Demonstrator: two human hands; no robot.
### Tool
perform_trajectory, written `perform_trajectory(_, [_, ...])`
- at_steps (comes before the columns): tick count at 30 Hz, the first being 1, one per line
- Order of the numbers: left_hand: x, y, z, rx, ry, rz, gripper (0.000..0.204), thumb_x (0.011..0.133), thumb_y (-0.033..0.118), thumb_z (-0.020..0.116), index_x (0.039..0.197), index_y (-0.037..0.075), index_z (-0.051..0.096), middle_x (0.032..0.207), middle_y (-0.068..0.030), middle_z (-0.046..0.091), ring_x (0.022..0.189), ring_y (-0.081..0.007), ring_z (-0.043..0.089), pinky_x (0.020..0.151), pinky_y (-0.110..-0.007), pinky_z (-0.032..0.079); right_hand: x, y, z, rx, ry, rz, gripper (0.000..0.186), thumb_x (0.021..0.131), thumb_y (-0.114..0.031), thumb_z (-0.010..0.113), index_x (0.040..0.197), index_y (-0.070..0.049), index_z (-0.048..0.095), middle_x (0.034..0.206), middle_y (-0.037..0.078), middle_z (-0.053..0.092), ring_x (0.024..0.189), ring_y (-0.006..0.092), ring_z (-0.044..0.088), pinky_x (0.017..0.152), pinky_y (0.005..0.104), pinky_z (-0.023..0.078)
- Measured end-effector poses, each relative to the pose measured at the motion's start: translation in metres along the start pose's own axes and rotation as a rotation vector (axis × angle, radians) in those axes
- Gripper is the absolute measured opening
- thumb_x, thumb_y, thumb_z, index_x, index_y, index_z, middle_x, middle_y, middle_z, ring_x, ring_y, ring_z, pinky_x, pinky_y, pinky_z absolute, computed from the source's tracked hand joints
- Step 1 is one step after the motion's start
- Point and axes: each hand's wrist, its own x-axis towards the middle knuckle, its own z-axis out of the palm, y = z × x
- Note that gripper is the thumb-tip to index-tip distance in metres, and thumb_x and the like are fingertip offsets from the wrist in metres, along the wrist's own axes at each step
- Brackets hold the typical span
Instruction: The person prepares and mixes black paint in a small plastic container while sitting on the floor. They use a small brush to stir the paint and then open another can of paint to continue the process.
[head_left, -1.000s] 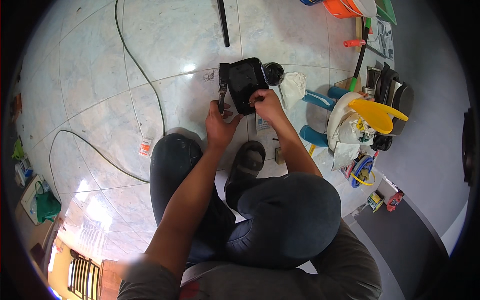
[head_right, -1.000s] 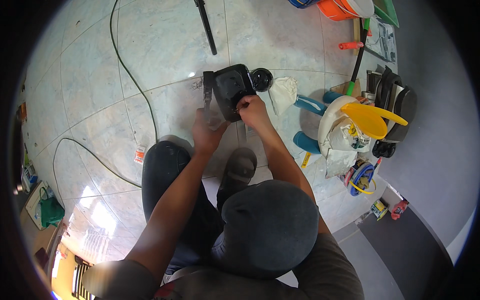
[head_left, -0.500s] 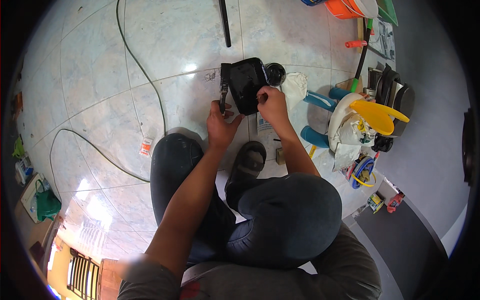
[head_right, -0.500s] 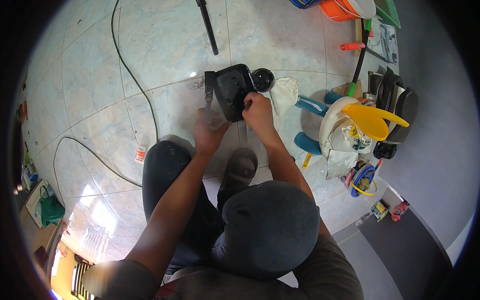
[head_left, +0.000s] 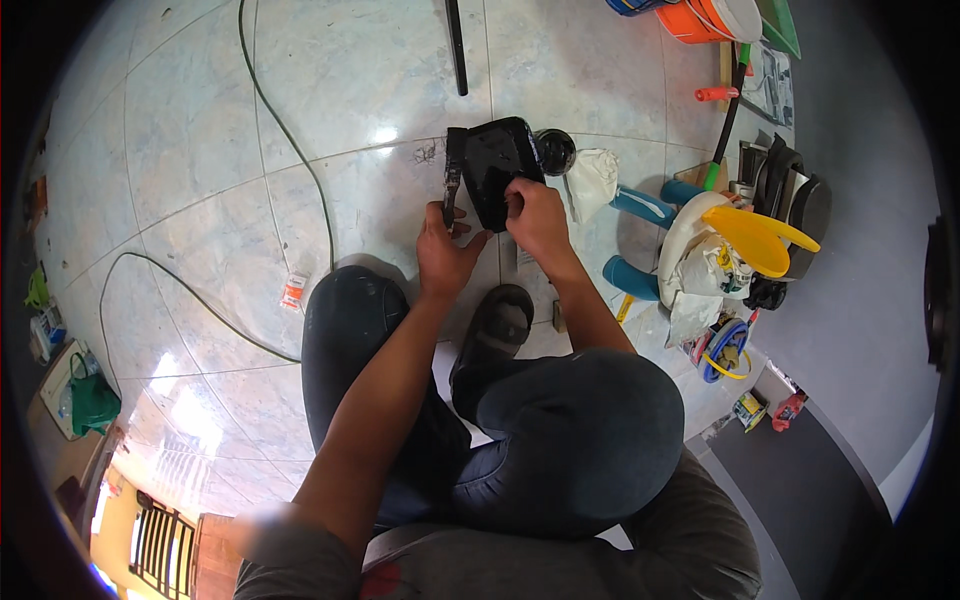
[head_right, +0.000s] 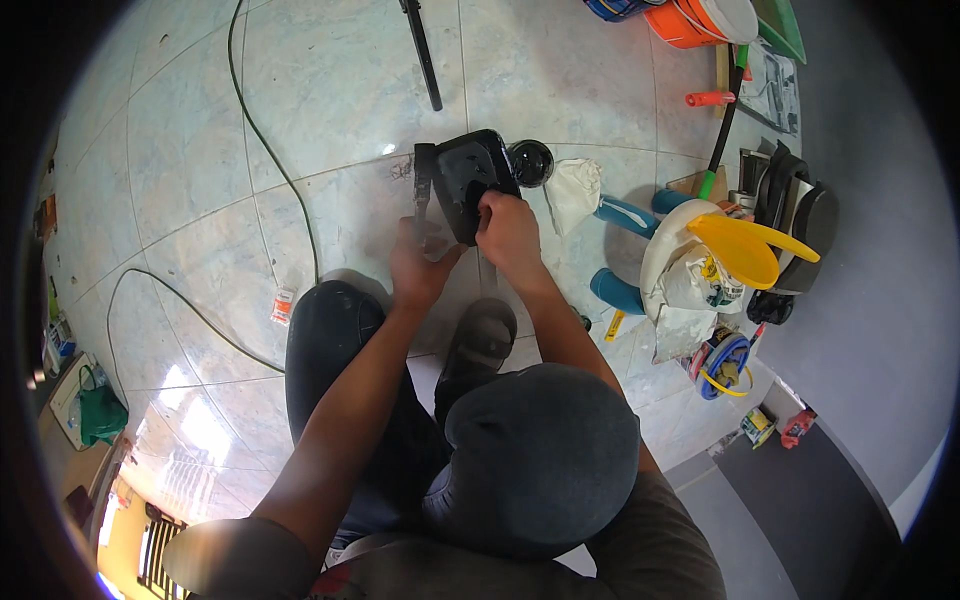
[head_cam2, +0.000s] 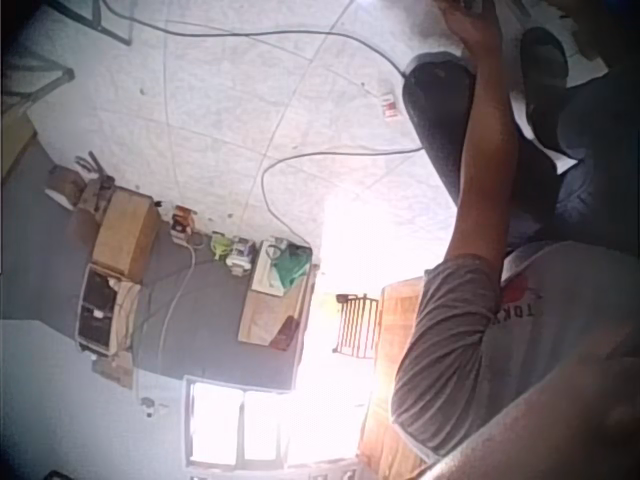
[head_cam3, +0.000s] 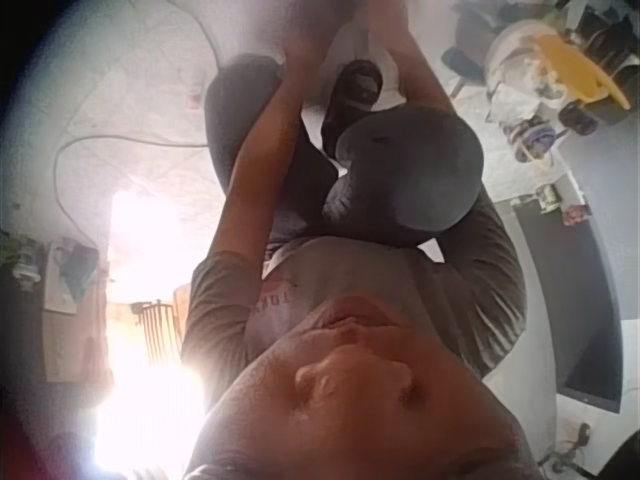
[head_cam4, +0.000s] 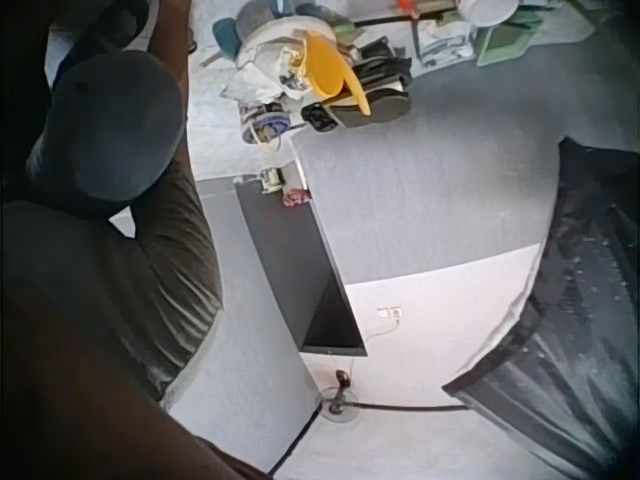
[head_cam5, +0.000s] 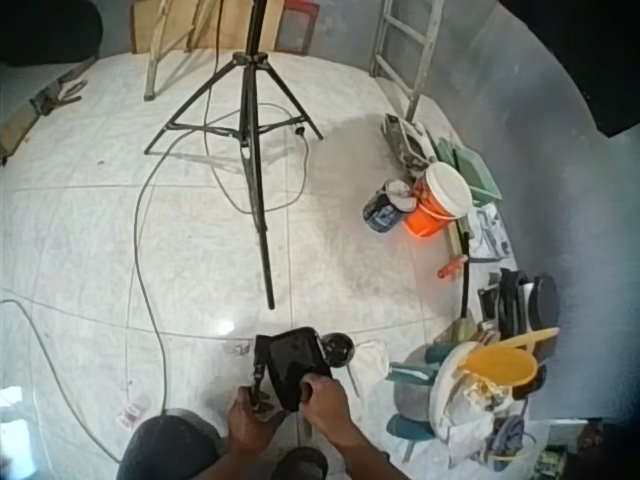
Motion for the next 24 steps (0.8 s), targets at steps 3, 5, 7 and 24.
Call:
perform_trajectory(3, [0.001, -0.002, 0.0, -0.01, 0.006, 0.011, 0.06, 0.075, 0.013, 0.099, 0.119, 0.004, 0.06, 0.11, -0.011, 0.069, 0.088, -0.0279, 0.076, 0.077, -0.043, 0.059, 0.0, 0.001, 0.001, -0.005, -0.091, -0.118, 0.008, 0.085, -0.002, 0.069, 0.092, -0.003, 0.072, 0.092, 0.023, 0.074, 0.091, 0.0453, 0.073, 0.08, 0.0547, 0.058])
perform_trajectory(5, [0.001, -0.002, 0.002, -0.001, -0.001, 0.025, 0.06, 0.075, 0.013, 0.099, 0.12, 0.004, 0.059, 0.111, -0.0113, 0.069, 0.088, -0.0282, 0.076, 0.077, -0.043, 0.059, 0.003, 0.008, 0.003, -0.174, -0.138, -0.13, 0.011, 0.086, -0.004, 0.07, 0.096, -0.002, 0.07, 0.097, 0.025, 0.073, 0.091, 0.0466, 0.072, 0.081, 0.0557, 0.058])
perform_trajectory(7, [0.0, -0.001, 0.001, 0.001, -0.007, 0.032, 0.061, 0.075, 0.013, 0.099, 0.12, 0.004, 0.059, 0.111, -0.0116, 0.07, 0.088, -0.0284, 0.076, 0.077, -0.043, 0.06, 0.006, 0.009, -0.003, -0.192, -0.124, -0.153, 0.012, 0.086, -0.004, 0.07, 0.098, -0.001, 0.07, 0.098, 0.025, 0.072, 0.092, 0.047, 0.072, 0.082, 0.0564, 0.058])
perform_trajectory(24, [0.0, 0.0, 0.002, 0.01, -0.02, -0.016, 0.063, 0.074, 0.012, 0.099, 0.111, 0.005, 0.05, 0.105, -0.0112, 0.071, 0.088, -0.0282, 0.074, 0.076, -0.043, 0.061, 0.003, 0.012, -0.007, -0.041, -0.207, -0.336, 0.013, 0.089, -0.003, 0.067, 0.102, 0.001, 0.069, 0.106, 0.026, 0.07, 0.097, 0.0489, 0.071, 0.085, 0.0569, 0.058])
